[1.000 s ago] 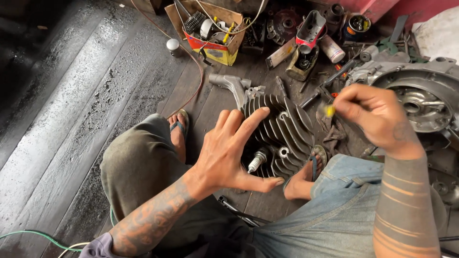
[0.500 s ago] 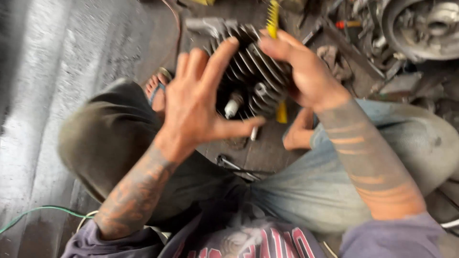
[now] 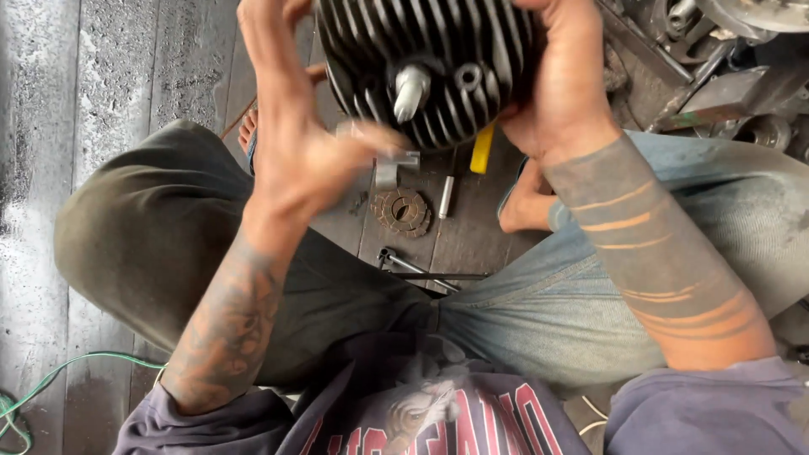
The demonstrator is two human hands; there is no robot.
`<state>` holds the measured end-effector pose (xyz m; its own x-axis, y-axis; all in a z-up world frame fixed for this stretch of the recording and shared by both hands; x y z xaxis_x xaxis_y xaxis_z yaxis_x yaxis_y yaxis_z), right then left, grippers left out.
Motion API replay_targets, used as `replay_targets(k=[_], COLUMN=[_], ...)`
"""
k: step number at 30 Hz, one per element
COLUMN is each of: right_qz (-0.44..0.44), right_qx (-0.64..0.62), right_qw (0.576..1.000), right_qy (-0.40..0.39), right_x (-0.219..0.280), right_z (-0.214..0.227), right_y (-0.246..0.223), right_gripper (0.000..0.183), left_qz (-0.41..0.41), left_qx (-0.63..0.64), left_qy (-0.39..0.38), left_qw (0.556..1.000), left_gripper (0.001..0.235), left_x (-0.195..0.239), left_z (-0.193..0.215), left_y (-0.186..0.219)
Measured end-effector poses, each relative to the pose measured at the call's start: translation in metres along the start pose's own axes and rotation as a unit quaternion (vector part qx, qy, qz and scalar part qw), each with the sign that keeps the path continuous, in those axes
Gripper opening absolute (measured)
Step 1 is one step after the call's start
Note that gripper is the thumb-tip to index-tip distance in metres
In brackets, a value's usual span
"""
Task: Cleaning motorcycle engine components like a flywheel and cylinder head using a brush and a screwdriver.
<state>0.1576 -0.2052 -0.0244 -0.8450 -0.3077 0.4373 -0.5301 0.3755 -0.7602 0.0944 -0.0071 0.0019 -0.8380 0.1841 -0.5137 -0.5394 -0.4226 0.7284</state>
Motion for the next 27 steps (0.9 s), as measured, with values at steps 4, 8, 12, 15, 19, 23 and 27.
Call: replay_targets(k=[4,8,12,15,19,23,27], right_qz=[0.012,0.030,0.037,0.060,0.034,0.082,-0.065], right_qx=[-0.100,-0.052,0.078,0.235,0.194,0.040,0.193], right_qw=[0.994,0.994,0.980,0.944,0.963,0.995,0.951], right_qy=[-0.033,-0.094,-0.178,-0.222,-0.184,0.035,0.230], right_x=[-0.002,0.005,0.019,0.026,-0.023,-0.114,-0.154], right_z=[-0.007,-0.015,-0.040,-0.069,0.007,0.151,0.276], right_y=[0.007,0.018,-0.001,-0.025,-0.057,0.003,0.218], right_gripper=[0.030,0.070,0.076,0.074,0.029,0.033,0.016], left_qz=[0.324,0.186,0.144,0.176,0.198,0.202,0.210], left_qx=[0.652,0.743,0.799,0.788,0.780,0.786,0.778], left_qy=[0.232,0.089,0.060,0.107,0.172,0.175,0.205], left_qw=[0.645,0.637,0.581,0.580,0.568,0.558,0.555], left_gripper=[0.106,0.056,0.055,0.061,0.056,0.057,0.053], left_x=[-0.009,0.001,0.011,0.019,0.034,0.042,0.042], left_z=[-0.029,-0.037,-0.028,-0.017,-0.006,0.004,0.015], left_y=[-0.040,-0.026,-0.018,-0.018,-0.019,-0.019,-0.013])
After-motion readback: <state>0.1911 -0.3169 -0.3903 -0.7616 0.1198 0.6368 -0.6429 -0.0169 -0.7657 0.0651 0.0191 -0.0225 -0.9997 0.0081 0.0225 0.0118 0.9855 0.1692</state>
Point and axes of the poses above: each hand's wrist, its own x-axis away from the middle knuckle, its own z-axis out of the back of the hand, y = z × x, the point moved 8 cm from there along -x, towards the middle knuckle, and after that the axes turned 9 degrees about -z, right-handed, at the moved point
